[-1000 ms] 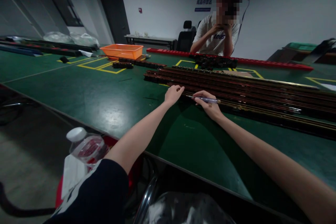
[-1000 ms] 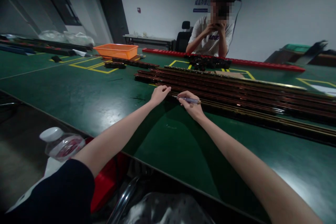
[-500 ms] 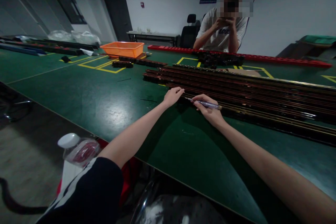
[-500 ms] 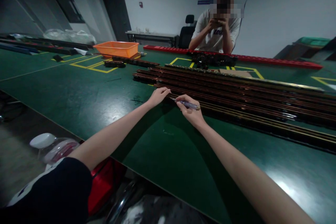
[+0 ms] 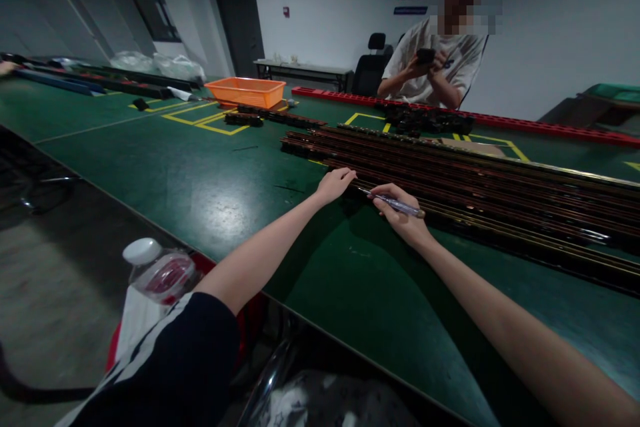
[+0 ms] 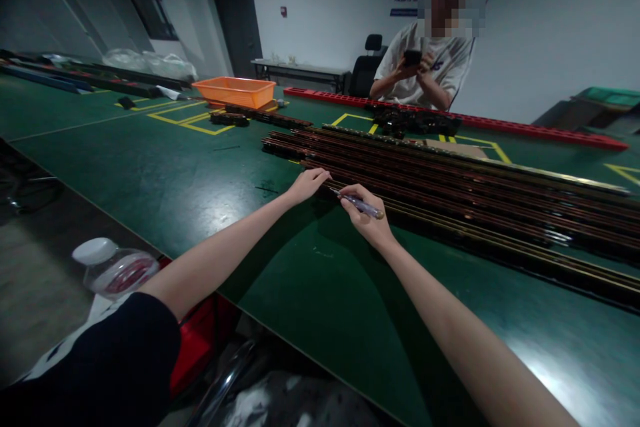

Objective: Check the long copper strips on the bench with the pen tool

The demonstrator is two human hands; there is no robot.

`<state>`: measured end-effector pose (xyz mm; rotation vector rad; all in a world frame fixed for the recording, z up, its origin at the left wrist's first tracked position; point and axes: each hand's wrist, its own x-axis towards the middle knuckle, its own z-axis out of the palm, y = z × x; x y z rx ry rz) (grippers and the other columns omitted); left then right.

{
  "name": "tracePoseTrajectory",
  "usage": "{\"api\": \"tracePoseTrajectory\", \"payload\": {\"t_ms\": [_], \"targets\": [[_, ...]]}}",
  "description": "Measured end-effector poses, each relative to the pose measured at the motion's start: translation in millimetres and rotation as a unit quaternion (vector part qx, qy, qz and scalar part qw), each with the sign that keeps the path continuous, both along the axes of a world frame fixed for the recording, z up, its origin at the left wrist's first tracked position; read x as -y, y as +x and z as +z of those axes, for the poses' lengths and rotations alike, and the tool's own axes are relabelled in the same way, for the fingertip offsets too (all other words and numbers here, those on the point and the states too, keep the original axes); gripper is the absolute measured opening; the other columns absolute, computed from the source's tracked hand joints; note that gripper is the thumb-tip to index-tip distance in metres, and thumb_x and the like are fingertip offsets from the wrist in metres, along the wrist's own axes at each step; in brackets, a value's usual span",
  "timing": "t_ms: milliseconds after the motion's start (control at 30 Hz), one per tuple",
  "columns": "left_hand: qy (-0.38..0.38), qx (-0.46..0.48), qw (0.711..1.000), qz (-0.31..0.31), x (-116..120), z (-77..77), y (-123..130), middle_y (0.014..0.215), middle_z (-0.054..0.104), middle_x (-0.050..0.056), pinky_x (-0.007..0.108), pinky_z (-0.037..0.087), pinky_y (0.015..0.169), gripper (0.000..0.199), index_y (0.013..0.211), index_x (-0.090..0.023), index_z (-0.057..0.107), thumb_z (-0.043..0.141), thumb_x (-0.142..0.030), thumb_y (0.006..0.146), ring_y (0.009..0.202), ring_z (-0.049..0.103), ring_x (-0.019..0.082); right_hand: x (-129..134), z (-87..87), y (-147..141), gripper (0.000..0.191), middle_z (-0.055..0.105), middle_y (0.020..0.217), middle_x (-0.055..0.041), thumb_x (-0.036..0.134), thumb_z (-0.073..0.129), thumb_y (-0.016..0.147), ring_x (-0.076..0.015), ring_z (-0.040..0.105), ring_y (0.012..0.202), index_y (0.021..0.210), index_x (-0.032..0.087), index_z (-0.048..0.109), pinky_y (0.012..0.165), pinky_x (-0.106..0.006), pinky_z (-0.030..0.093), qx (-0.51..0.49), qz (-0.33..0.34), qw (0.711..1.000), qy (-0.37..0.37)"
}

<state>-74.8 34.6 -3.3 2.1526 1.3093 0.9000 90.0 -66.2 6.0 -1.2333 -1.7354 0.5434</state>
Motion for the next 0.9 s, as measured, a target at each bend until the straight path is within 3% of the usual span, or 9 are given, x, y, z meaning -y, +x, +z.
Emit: {"api": "tracePoseTrajectory", "payload": {"t_ms": [333,900], "targets": [[0.009,-0.007,1.0,0.004,0.1,-0.3,0.0,0.101,0.07,0.003,0.025,0.044,0.088,0.033,0.094,-0.019,0.07,0.038,-0.025,0.092,0.096,0.062,0.018,-0.2,-0.3,-0.8,0.018,0.069,0.092,-0.0074,0.03,0.057,0.078,-0.0212,0.063,0.08,0.093,0.02,0.062,0.066,-0.035,0.052,-0.009,0.009,1.0,-0.004],[-0.005,0.006,1.0,-0.006,-0.7,-1.0,-2.1,0.091,0.069,0.004,0.025,0.044,0.081,0.033,0.093,-0.016,0.069,0.037,-0.024,0.091,0.089,0.062,0.017,1.1,1.1,-0.6,0.015,0.067,0.093,-0.0064,0.028,0.056,0.08,-0.0191,0.061,0.082,0.092,0.019,0.061,0.064,-0.032,0.05,-0.04,0.026,0.999,-0.015]]}}
